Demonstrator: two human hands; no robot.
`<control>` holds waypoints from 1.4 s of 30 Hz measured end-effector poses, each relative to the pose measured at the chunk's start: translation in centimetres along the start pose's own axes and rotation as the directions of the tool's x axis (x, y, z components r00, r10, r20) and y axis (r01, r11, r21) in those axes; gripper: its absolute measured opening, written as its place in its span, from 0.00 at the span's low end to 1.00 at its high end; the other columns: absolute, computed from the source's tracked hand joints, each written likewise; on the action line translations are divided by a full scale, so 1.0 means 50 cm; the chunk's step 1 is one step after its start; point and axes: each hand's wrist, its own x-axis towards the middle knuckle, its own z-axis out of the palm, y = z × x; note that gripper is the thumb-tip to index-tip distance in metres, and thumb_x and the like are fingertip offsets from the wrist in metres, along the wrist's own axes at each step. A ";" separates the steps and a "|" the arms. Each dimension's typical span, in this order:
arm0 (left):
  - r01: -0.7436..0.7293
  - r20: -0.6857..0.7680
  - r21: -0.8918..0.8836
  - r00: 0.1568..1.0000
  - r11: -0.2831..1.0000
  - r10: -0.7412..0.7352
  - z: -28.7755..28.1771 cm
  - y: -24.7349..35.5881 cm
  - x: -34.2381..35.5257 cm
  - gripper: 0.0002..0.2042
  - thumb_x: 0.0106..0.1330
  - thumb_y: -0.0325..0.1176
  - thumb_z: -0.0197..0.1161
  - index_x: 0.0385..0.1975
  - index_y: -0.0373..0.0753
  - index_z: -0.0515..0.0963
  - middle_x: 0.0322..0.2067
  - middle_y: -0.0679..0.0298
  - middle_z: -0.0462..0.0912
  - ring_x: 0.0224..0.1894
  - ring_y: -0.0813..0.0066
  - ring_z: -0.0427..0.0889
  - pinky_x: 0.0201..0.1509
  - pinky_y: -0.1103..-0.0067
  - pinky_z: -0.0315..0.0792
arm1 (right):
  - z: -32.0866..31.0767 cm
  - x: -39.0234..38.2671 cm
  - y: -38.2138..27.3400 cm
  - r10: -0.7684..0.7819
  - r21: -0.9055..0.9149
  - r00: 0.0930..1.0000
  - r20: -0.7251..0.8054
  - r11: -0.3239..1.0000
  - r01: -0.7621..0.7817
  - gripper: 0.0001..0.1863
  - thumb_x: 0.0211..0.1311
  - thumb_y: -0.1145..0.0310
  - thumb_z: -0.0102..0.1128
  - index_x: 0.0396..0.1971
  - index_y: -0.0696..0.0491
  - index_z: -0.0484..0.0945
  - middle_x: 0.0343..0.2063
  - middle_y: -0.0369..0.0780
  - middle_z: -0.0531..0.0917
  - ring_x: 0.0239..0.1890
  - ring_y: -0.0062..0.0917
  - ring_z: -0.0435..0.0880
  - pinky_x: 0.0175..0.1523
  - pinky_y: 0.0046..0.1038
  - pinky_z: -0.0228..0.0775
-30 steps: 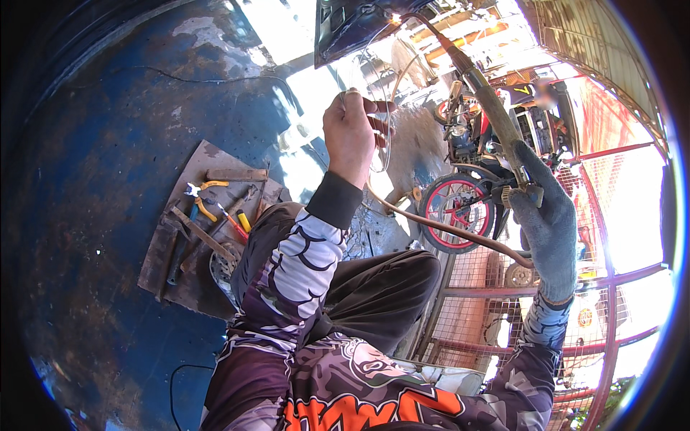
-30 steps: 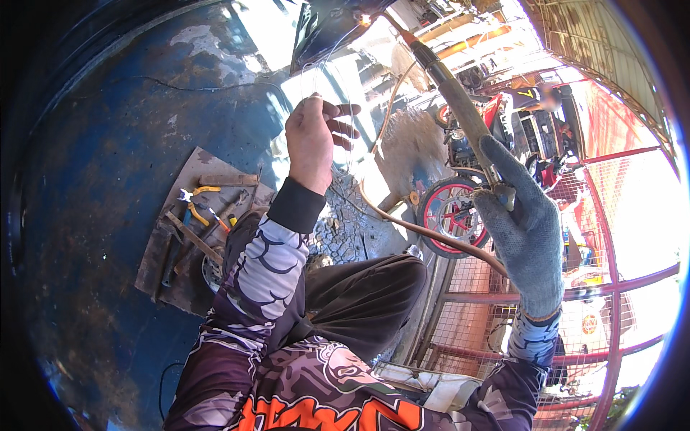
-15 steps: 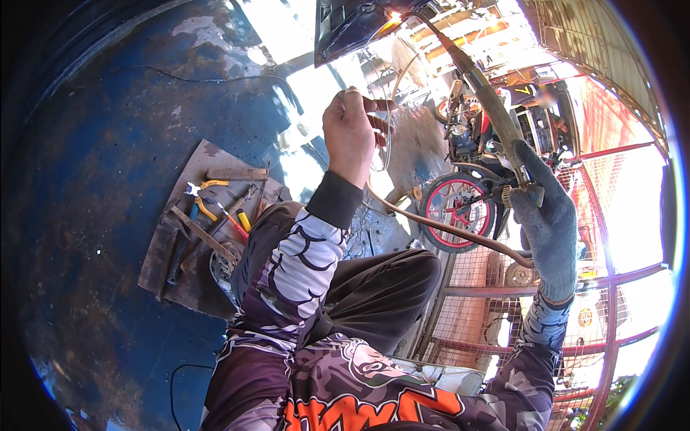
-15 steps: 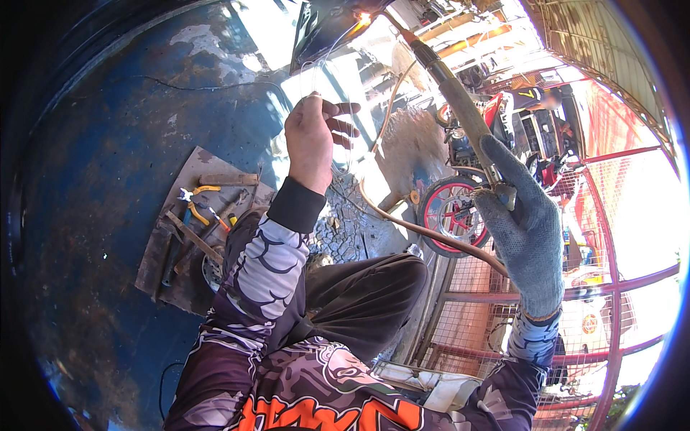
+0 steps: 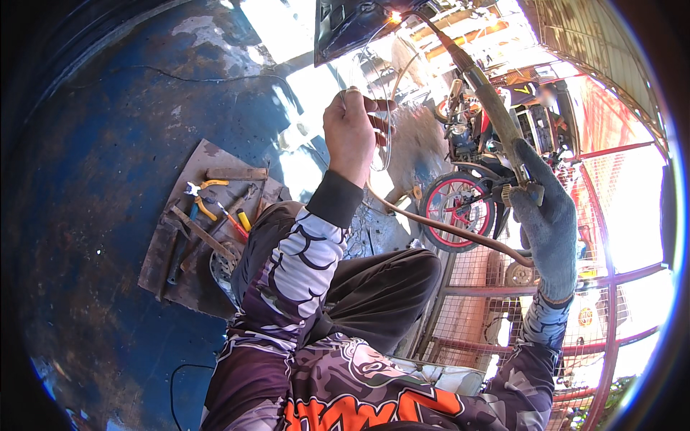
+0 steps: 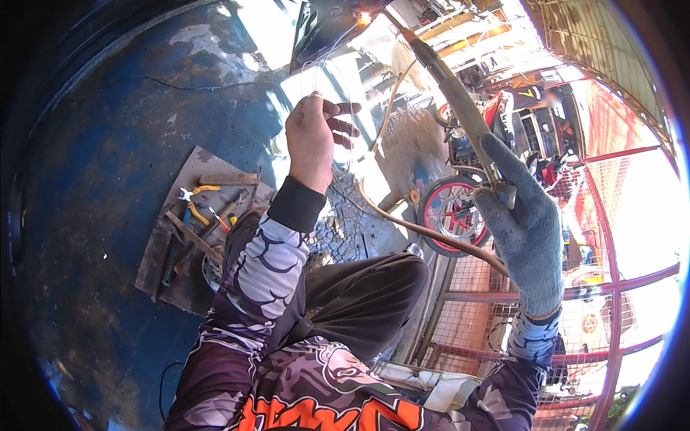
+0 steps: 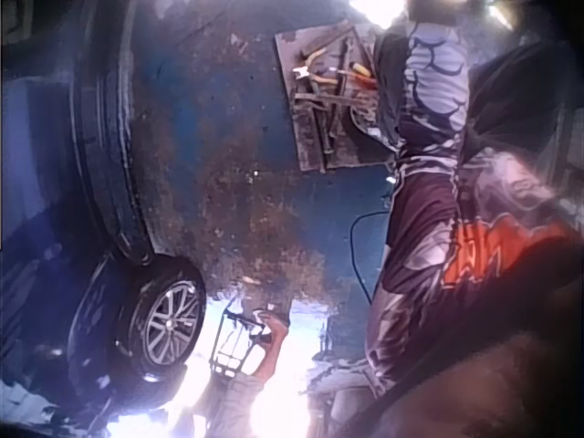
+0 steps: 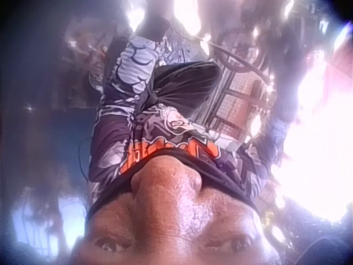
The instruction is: The person uses a welding torch to heat a metal panel and then applies a metal wire to the heated area, creating a weld. The person repeats this process multiple times on the same panel.
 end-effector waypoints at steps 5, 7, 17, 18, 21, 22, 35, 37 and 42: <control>-0.001 0.003 0.000 1.000 1.000 0.001 0.001 0.001 -0.001 0.14 0.77 0.37 0.45 0.29 0.40 0.69 0.34 0.47 0.89 0.19 0.68 0.83 0.18 0.78 0.75 | 0.000 0.001 0.001 -0.006 -0.004 1.000 -0.004 1.000 0.006 0.31 0.68 0.79 0.60 0.72 0.58 0.68 0.68 0.43 0.76 0.61 0.20 0.75 0.66 0.26 0.68; 0.001 0.004 0.000 1.000 1.000 -0.001 0.001 0.001 -0.001 0.14 0.77 0.37 0.45 0.29 0.40 0.69 0.34 0.47 0.89 0.19 0.68 0.83 0.18 0.78 0.75 | 0.001 0.001 0.000 0.000 0.004 1.000 -0.005 1.000 0.000 0.31 0.68 0.80 0.60 0.72 0.58 0.68 0.67 0.43 0.76 0.60 0.19 0.76 0.65 0.25 0.68; 0.006 0.001 0.000 1.000 1.000 -0.006 0.000 0.003 0.001 0.14 0.77 0.38 0.45 0.29 0.40 0.69 0.34 0.47 0.89 0.19 0.67 0.84 0.18 0.78 0.76 | -0.002 0.000 -0.008 0.051 -0.017 0.999 0.008 0.999 -0.051 0.32 0.67 0.79 0.61 0.72 0.57 0.69 0.66 0.41 0.77 0.55 0.15 0.75 0.61 0.22 0.68; 0.012 -0.001 0.002 1.000 1.000 -0.012 0.000 0.004 0.002 0.14 0.77 0.38 0.45 0.29 0.40 0.69 0.34 0.47 0.89 0.19 0.67 0.84 0.18 0.78 0.76 | 0.000 0.002 -0.006 0.021 -0.018 1.000 0.007 1.000 -0.021 0.32 0.67 0.78 0.61 0.72 0.57 0.69 0.66 0.41 0.77 0.55 0.15 0.75 0.61 0.21 0.69; 0.018 -0.008 0.012 1.000 1.000 -0.018 0.000 0.006 0.001 0.14 0.77 0.38 0.45 0.29 0.39 0.69 0.34 0.47 0.89 0.20 0.68 0.84 0.18 0.78 0.76 | 0.002 0.004 -0.003 -0.005 -0.007 1.000 0.004 1.000 0.005 0.32 0.67 0.78 0.61 0.72 0.57 0.69 0.66 0.41 0.77 0.54 0.15 0.75 0.60 0.21 0.69; 0.012 -0.003 0.007 1.000 1.000 -0.012 0.001 0.006 0.000 0.14 0.77 0.38 0.45 0.29 0.39 0.69 0.34 0.47 0.89 0.20 0.68 0.84 0.18 0.78 0.76 | 0.002 0.003 -0.003 0.006 0.002 1.000 0.001 1.000 -0.006 0.32 0.67 0.78 0.61 0.72 0.57 0.69 0.66 0.40 0.77 0.54 0.15 0.75 0.59 0.21 0.69; 0.003 0.009 -0.007 1.000 1.000 -0.003 -0.001 0.007 0.004 0.14 0.77 0.38 0.45 0.30 0.40 0.69 0.34 0.47 0.88 0.19 0.68 0.84 0.18 0.78 0.75 | -0.001 0.002 -0.001 0.045 0.008 0.999 0.003 0.999 -0.045 0.32 0.67 0.77 0.62 0.72 0.57 0.69 0.63 0.40 0.79 0.51 0.15 0.76 0.58 0.22 0.70; -0.002 0.005 -0.014 1.000 1.000 0.003 -0.001 0.007 0.003 0.14 0.77 0.38 0.45 0.30 0.40 0.69 0.35 0.46 0.88 0.19 0.68 0.84 0.18 0.78 0.75 | -0.001 0.003 0.001 0.010 -0.017 1.000 0.002 1.000 -0.010 0.32 0.67 0.77 0.62 0.72 0.57 0.69 0.64 0.40 0.79 0.51 0.16 0.76 0.58 0.23 0.71; -0.015 -0.029 -0.030 0.999 0.999 0.014 -0.001 0.008 0.002 0.14 0.77 0.38 0.45 0.29 0.39 0.70 0.35 0.46 0.88 0.19 0.68 0.83 0.18 0.77 0.75 | 0.000 0.003 0.000 0.002 -0.026 1.000 -0.006 1.000 -0.002 0.32 0.68 0.76 0.62 0.72 0.57 0.69 0.64 0.41 0.78 0.52 0.17 0.77 0.59 0.24 0.71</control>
